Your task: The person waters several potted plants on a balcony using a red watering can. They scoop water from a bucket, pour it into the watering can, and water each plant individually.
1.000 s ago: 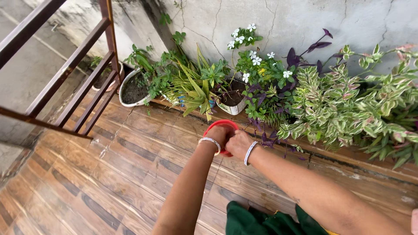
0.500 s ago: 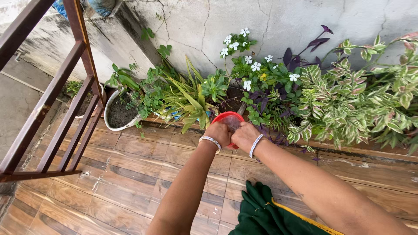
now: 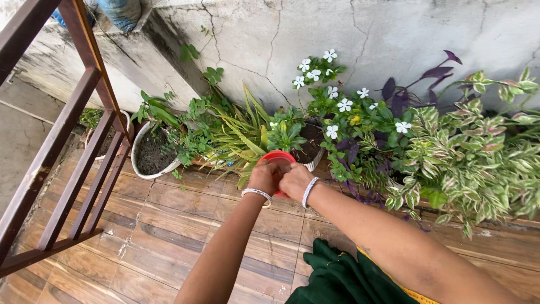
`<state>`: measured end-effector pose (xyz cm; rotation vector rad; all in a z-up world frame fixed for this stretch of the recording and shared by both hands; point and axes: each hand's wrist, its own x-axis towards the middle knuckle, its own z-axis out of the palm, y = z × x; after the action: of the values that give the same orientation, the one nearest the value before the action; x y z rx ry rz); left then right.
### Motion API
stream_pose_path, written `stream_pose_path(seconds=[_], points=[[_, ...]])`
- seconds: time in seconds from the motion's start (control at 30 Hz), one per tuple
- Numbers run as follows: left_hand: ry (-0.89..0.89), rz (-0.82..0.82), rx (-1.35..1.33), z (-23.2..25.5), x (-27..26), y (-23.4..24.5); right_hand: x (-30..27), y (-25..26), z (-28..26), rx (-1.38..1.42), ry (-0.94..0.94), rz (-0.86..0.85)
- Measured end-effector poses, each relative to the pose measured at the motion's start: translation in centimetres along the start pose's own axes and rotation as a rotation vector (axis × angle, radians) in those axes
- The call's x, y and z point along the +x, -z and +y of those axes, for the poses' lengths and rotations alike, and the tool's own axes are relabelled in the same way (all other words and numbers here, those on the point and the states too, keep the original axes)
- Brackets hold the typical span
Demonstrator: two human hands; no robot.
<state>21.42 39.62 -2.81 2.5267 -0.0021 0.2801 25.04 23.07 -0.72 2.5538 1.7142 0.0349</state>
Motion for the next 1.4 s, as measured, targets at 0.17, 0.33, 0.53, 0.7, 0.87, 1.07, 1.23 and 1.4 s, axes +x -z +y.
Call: stream_pose_path(seconds=[0.17,0.33,0.53,0.7,0.87,1.07,1.23,1.4], points=[[-0.009,0.111,0.053,-4.0,0.9,0.7,3.7,1.3,-0.4,-0.012,0.053,-0.065],[0.025,-0.075,0.160,-6.9,1.8,2.7,7.1,1.2,-0.7,0.001,0.062,-0.027],[-0.025,-0.200,0.215,-8.6,3.6,4.5,10.9,0.4,-0.2,-0.014,0.020,-0.026],[-0.268,-0.269,0.065,-9.3,3.7,8.4,13.2,0.2,1.2,0.032,-0.052,-0.062],[-0.227,-0.330,0.294,-8.8,4.1,10.1,15.2,-1.4,1.9,0.116,-0.119,-0.008],[-0.242,-0.298,0.254,-14.7,6.2,7.0,17.4,-3.6,2.9,0.129,-0.166,0.076],[-0.194,-0.318,0.223,-17.8,10.6,7.1,21.5,-3.3,6.5,0.115,-0.104,-0.045],[-0.117,-0.300,0.219,-18.1,16.6,11.1,27.2,-0.7,11.5,0.221,-0.156,-0.179]])
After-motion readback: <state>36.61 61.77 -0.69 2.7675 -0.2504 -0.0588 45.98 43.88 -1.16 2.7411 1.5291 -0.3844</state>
